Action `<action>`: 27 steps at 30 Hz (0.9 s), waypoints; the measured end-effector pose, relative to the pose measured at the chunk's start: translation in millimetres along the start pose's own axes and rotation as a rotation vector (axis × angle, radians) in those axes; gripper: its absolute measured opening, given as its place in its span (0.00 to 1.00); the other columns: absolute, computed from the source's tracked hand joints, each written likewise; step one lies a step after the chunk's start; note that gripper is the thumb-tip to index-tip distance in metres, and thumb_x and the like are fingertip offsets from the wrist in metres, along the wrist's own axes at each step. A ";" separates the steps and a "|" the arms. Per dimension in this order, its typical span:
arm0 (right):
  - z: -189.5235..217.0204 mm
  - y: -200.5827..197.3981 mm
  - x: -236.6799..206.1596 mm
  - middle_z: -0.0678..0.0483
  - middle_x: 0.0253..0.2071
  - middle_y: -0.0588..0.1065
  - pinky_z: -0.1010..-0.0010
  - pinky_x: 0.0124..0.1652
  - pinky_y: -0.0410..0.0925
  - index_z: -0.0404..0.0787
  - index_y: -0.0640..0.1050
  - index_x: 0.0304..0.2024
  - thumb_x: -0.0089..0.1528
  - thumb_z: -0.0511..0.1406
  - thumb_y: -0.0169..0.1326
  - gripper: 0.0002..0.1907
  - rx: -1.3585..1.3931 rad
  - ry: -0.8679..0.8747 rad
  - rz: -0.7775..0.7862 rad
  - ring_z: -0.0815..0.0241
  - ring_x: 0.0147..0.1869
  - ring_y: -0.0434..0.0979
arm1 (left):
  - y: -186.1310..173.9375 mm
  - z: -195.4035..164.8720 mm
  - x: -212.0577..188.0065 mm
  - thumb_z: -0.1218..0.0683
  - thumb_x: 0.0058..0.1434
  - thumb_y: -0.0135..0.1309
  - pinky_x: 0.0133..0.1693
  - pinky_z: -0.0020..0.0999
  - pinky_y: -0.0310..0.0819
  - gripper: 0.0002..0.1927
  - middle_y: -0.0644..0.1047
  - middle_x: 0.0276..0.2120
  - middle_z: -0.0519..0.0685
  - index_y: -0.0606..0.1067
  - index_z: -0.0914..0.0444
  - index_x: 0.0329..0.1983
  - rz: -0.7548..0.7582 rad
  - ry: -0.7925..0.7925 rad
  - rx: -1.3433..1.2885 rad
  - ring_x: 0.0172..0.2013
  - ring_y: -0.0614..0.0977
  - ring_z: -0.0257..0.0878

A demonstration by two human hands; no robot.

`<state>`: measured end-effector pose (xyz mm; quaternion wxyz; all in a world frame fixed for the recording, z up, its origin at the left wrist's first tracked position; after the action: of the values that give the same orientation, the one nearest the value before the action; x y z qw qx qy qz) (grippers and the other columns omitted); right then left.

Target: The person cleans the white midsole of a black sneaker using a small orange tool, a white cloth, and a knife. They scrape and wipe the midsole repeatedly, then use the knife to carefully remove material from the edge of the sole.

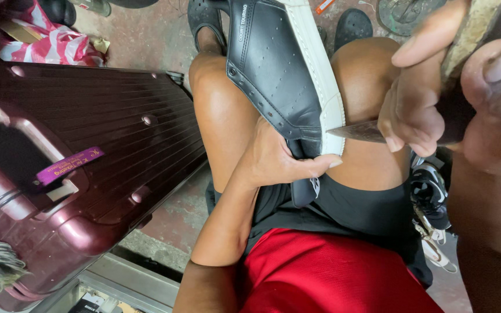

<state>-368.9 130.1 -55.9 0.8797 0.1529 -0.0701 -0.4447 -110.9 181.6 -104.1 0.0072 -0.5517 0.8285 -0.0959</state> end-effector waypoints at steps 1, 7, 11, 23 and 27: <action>-1.4 -1.6 -1.1 0.55 0.26 0.69 0.59 0.33 0.71 0.36 0.67 0.59 0.72 0.51 0.41 0.27 -0.018 0.000 -0.009 0.62 0.25 0.69 | 0.3 -0.2 0.1 0.53 0.54 0.73 0.48 0.32 0.79 0.21 0.81 0.39 0.47 0.77 0.62 0.47 -0.003 0.005 0.001 0.40 0.83 0.38; -8.0 -19.4 -10.6 0.57 0.26 0.70 0.63 0.34 0.73 0.33 0.66 0.61 0.74 0.52 0.37 0.30 -0.164 0.050 0.093 0.63 0.26 0.71 | 3.3 0.1 2.2 0.52 0.54 0.73 0.49 0.32 0.79 0.23 0.81 0.39 0.48 0.77 0.62 0.48 0.002 0.010 0.021 0.41 0.83 0.38; 20.4 9.8 17.5 0.58 0.23 0.71 0.67 0.34 0.73 0.31 0.66 0.58 0.74 0.52 0.36 0.30 -0.321 0.045 0.135 0.63 0.27 0.75 | 4.4 1.2 1.8 0.52 0.53 0.73 0.48 0.32 0.79 0.23 0.81 0.42 0.47 0.78 0.62 0.48 0.009 -0.024 0.000 0.40 0.83 0.37; 9.5 -21.1 29.2 0.61 0.24 0.71 0.71 0.34 0.74 0.32 0.71 0.56 0.74 0.50 0.36 0.27 -0.361 -0.137 0.376 0.70 0.26 0.76 | 1.2 4.1 -0.9 0.54 0.53 0.73 0.49 0.32 0.79 0.23 0.80 0.39 0.48 0.77 0.63 0.49 -0.012 0.005 -0.016 0.41 0.83 0.37; 8.4 -12.7 19.8 0.57 0.24 0.71 0.67 0.34 0.74 0.32 0.68 0.56 0.75 0.47 0.37 0.24 -0.225 -0.087 0.203 0.66 0.25 0.73 | -0.4 4.7 -1.7 0.54 0.53 0.73 0.50 0.32 0.78 0.24 0.80 0.40 0.48 0.77 0.63 0.50 -0.008 0.021 -0.041 0.41 0.82 0.38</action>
<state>-369.0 105.3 -52.4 0.9278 0.0263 -0.0729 -0.3649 -109.3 182.3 -108.8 -0.0132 -0.5538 0.8282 -0.0848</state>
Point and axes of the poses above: each hand's wrist, its own x-axis towards the middle knuckle, its own y-axis out of the palm, z = x × y, the point moved 1 cm from there along x, towards the middle knuckle
